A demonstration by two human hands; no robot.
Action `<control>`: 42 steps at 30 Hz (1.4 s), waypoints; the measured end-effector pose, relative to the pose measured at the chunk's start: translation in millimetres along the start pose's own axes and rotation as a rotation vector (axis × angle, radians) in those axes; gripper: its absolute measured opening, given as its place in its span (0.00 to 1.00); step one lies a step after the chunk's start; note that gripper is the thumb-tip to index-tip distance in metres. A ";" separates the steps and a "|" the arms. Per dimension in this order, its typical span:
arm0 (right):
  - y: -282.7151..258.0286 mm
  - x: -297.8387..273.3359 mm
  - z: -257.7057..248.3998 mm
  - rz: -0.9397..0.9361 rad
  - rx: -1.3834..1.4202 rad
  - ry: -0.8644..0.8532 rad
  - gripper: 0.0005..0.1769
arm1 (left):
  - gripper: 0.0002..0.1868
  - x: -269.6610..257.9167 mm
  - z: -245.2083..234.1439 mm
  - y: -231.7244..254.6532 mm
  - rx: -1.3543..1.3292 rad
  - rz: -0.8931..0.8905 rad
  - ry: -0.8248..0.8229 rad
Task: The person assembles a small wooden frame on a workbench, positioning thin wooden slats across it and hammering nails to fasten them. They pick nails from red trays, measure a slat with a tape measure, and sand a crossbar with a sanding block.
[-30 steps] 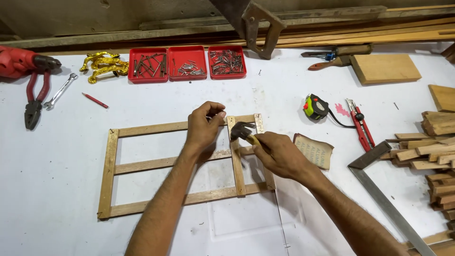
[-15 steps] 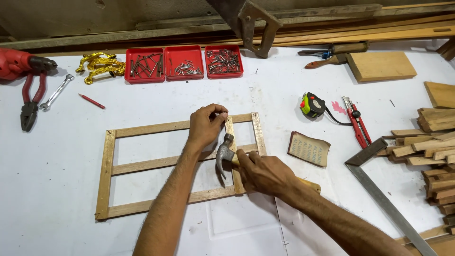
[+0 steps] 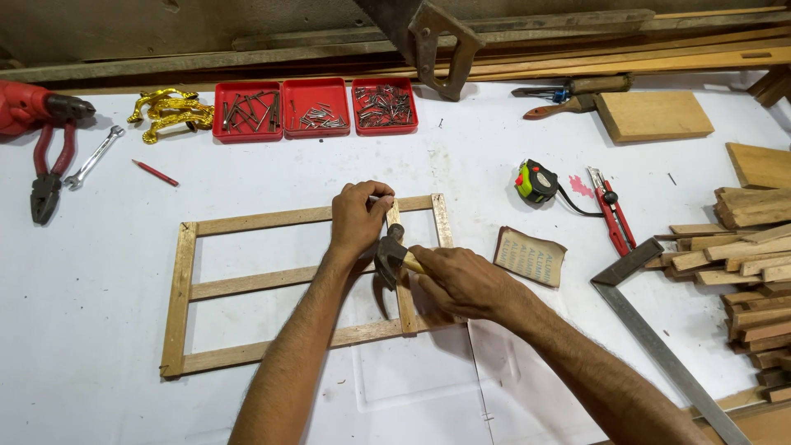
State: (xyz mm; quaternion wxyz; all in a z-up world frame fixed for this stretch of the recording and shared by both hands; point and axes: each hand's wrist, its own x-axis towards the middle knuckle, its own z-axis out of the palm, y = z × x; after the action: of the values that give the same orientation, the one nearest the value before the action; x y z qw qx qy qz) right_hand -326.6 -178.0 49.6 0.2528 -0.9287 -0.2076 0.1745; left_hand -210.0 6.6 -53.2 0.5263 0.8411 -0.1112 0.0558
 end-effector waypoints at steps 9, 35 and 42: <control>15.2 2.4 -3.6 -0.098 0.166 0.106 0.16 | 0.03 -3.5 3.4 -6.6 0.101 0.201 0.052; 29.3 32.8 -14.5 0.050 0.182 0.416 0.19 | 0.05 7.4 3.8 -14.7 0.136 0.134 -0.022; 48.5 43.4 12.2 0.112 0.152 0.216 0.18 | 0.06 9.5 4.3 -20.0 0.135 0.156 -0.014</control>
State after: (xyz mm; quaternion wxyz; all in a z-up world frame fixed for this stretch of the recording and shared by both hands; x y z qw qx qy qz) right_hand -280.4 -190.8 4.0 0.3329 -0.9305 -0.1132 0.1028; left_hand -196.0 10.0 -70.6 0.4617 0.8638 -0.1761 0.0984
